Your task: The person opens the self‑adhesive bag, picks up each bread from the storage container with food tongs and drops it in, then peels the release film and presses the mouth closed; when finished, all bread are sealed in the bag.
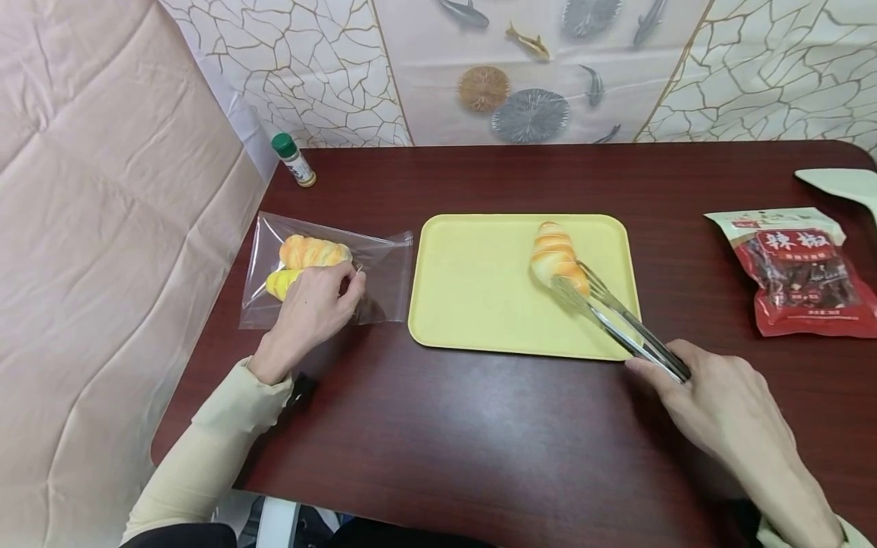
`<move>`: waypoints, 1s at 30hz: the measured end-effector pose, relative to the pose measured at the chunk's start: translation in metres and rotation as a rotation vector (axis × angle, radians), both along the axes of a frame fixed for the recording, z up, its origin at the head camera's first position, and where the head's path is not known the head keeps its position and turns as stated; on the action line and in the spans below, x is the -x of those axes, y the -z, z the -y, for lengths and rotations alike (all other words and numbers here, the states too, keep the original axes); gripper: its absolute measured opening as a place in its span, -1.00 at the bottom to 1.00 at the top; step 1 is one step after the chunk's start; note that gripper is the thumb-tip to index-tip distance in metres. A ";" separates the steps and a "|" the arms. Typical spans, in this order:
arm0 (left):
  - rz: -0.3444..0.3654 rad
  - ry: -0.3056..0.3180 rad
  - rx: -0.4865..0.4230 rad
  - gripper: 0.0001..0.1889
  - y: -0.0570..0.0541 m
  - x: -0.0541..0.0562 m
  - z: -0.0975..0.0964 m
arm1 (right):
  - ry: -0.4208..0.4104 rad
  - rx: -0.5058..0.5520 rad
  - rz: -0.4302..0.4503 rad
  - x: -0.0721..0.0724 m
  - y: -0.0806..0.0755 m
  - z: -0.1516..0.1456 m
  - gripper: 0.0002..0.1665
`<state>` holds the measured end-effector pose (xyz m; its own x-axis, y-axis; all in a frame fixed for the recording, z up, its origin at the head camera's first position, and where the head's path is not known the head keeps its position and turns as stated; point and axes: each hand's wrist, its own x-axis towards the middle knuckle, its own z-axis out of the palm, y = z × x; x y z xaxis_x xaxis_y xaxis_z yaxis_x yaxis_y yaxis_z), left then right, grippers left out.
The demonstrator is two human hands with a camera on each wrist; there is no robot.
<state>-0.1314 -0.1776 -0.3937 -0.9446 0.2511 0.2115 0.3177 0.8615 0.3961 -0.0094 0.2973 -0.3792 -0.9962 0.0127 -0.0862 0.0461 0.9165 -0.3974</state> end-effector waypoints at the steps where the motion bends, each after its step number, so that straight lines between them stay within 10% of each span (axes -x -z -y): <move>1: 0.000 0.000 0.000 -0.64 0.001 0.000 0.000 | -0.017 0.005 0.007 0.003 -0.002 0.004 -0.51; 16: 0.020 -0.002 0.014 -0.62 0.004 0.003 0.005 | -0.407 0.024 0.043 0.059 -0.020 0.082 -0.60; 30: 0.011 -0.022 0.030 -0.68 -0.012 -0.003 -0.003 | -0.520 0.180 0.179 0.100 -0.021 0.128 -0.44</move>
<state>-0.1285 -0.1744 -0.3817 -0.9521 0.2363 0.1938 0.2944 0.8798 0.3733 -0.1094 0.1692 -0.3578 -0.8374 -0.5049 -0.2091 -0.3116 0.7555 -0.5762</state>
